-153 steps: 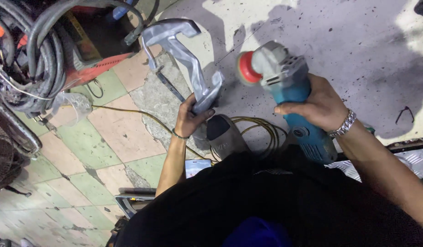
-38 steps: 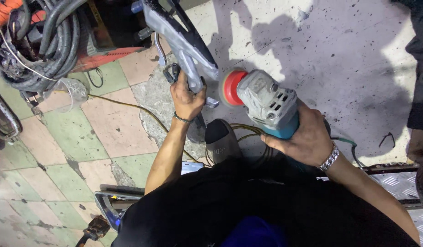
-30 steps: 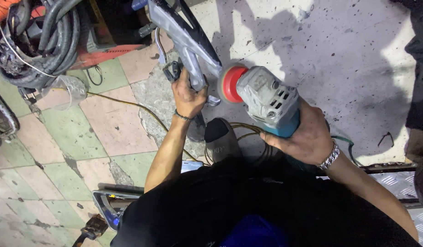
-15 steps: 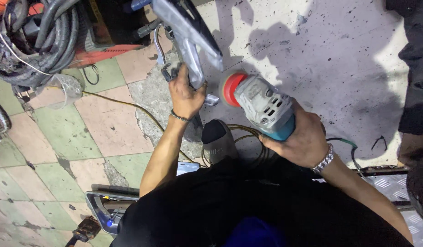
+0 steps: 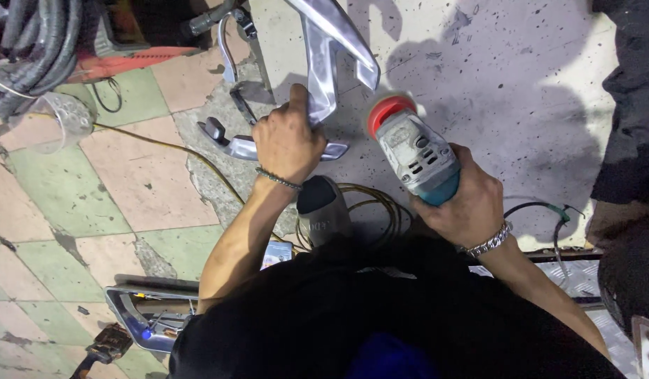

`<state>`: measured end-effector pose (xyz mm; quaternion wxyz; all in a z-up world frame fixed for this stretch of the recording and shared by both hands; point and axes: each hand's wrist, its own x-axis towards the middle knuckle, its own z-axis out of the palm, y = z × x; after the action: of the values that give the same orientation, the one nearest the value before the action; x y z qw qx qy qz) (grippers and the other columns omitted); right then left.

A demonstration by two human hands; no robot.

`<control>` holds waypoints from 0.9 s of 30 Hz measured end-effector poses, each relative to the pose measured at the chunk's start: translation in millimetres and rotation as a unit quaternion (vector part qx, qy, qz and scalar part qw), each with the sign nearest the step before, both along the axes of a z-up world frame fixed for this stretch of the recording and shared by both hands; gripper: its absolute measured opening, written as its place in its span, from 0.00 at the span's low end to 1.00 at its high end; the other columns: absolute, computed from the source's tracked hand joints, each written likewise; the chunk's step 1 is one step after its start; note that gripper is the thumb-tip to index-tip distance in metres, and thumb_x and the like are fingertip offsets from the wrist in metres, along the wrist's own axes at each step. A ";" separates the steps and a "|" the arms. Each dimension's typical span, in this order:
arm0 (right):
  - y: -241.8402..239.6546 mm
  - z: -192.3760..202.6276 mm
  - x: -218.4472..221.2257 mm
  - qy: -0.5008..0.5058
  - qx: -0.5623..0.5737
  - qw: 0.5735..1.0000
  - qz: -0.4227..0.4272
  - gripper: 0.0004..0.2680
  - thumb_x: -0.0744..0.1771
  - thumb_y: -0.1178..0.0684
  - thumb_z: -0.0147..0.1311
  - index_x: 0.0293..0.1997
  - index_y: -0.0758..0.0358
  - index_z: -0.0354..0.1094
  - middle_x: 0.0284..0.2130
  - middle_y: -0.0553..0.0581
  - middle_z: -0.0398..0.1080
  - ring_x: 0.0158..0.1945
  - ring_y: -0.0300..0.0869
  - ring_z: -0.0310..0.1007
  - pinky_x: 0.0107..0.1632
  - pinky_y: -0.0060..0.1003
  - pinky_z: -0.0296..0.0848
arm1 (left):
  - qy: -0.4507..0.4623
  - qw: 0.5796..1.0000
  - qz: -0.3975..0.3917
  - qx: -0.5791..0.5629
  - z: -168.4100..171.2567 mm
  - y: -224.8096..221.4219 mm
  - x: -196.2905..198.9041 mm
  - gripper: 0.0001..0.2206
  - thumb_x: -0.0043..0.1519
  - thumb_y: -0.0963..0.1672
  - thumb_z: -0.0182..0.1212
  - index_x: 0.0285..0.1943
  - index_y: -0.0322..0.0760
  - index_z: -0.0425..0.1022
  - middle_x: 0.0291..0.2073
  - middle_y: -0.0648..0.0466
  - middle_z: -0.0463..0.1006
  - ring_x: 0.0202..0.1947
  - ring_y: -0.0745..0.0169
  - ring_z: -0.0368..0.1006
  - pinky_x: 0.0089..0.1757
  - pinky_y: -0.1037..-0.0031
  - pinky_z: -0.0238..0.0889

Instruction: Grinding a metal motorcycle part with an angle grinder to smooth the surface

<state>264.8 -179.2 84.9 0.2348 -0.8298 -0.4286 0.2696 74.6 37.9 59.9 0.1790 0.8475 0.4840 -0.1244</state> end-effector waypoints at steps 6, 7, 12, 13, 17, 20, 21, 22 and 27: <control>1.8 -2.4 -0.1 -0.003 -0.015 1.000 -0.005 0.28 0.54 0.44 0.70 0.55 0.62 0.67 0.34 0.70 0.75 0.38 0.68 0.77 0.41 0.61 0.75 | 0.002 1.000 -0.009 -0.015 6.1 1.1 2.8 0.18 0.53 0.45 0.61 0.52 0.41 0.66 0.31 0.47 0.83 0.36 0.38 0.82 0.40 0.47 0.71; 1.7 -2.2 1.4 -0.003 -0.015 1.000 -0.005 0.28 0.54 0.44 0.70 0.55 0.62 0.67 0.34 0.70 0.75 0.38 0.68 0.77 0.41 0.61 0.75 | 0.001 1.000 -0.009 -0.015 7.3 0.4 3.6 0.18 0.53 0.45 0.61 0.52 0.41 0.66 0.31 0.47 0.83 0.36 0.38 0.82 0.40 0.47 0.71; 5.3 7.0 1.7 0.025 -0.043 0.999 0.006 0.27 0.54 0.45 0.70 0.55 0.63 0.66 0.34 0.73 0.75 0.38 0.72 0.76 0.42 0.65 0.74 | 0.016 0.999 -0.004 -0.030 11.9 0.5 3.2 0.17 0.54 0.46 0.61 0.51 0.41 0.65 0.33 0.46 0.83 0.37 0.37 0.81 0.41 0.47 0.71; 4.7 4.7 1.0 0.024 -0.043 0.999 0.007 0.27 0.54 0.45 0.70 0.55 0.63 0.66 0.34 0.73 0.75 0.38 0.72 0.76 0.42 0.65 0.74 | 0.016 0.999 -0.004 -0.029 9.4 0.0 2.5 0.17 0.54 0.46 0.61 0.51 0.41 0.65 0.33 0.46 0.83 0.37 0.37 0.81 0.41 0.47 0.71; 4.2 1.4 1.7 0.018 -0.078 0.997 -0.007 0.29 0.54 0.41 0.69 0.57 0.60 0.65 0.37 0.69 0.76 0.41 0.69 0.77 0.45 0.63 0.75 | 0.011 1.000 -0.010 -0.023 -3.8 -6.0 -2.6 0.18 0.54 0.45 0.61 0.52 0.42 0.65 0.34 0.47 0.83 0.37 0.38 0.82 0.41 0.48 0.71; 5.0 3.1 1.2 0.018 -0.082 0.996 -0.003 0.28 0.54 0.42 0.68 0.57 0.60 0.65 0.37 0.69 0.76 0.41 0.68 0.77 0.45 0.63 0.75 | 0.014 1.000 -0.018 -0.021 -3.4 -9.6 -2.5 0.20 0.53 0.45 0.63 0.53 0.42 0.64 0.35 0.48 0.84 0.37 0.39 0.82 0.41 0.49 0.72; 4.6 3.7 0.1 0.015 -0.067 0.998 -0.001 0.28 0.54 0.43 0.68 0.56 0.61 0.66 0.35 0.70 0.75 0.39 0.69 0.77 0.43 0.64 0.75 | 0.015 0.999 -0.024 -0.021 -1.2 -10.9 -1.9 0.21 0.52 0.45 0.64 0.54 0.42 0.64 0.35 0.48 0.84 0.37 0.40 0.82 0.41 0.50 0.72; 6.6 6.4 1.5 0.015 -0.067 0.998 -0.001 0.28 0.54 0.43 0.68 0.56 0.61 0.66 0.35 0.70 0.75 0.39 0.69 0.77 0.43 0.64 0.75 | 0.015 0.999 -0.024 -0.020 -2.4 -12.3 -1.9 0.21 0.52 0.45 0.64 0.54 0.42 0.64 0.35 0.48 0.84 0.37 0.40 0.82 0.41 0.50 0.72; 4.2 5.9 3.8 0.026 -0.053 0.998 -0.024 0.25 0.55 0.44 0.69 0.54 0.62 0.67 0.33 0.71 0.75 0.40 0.70 0.77 0.43 0.62 0.75 | 0.012 0.999 -0.039 -0.004 -16.8 -15.8 -7.3 0.21 0.51 0.45 0.65 0.53 0.41 0.65 0.35 0.48 0.84 0.35 0.40 0.82 0.39 0.50 0.73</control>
<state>268.6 -175.0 90.8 0.2076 -0.8440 -0.3874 0.3073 67.4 22.1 43.1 0.1714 0.8633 0.4525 -0.1432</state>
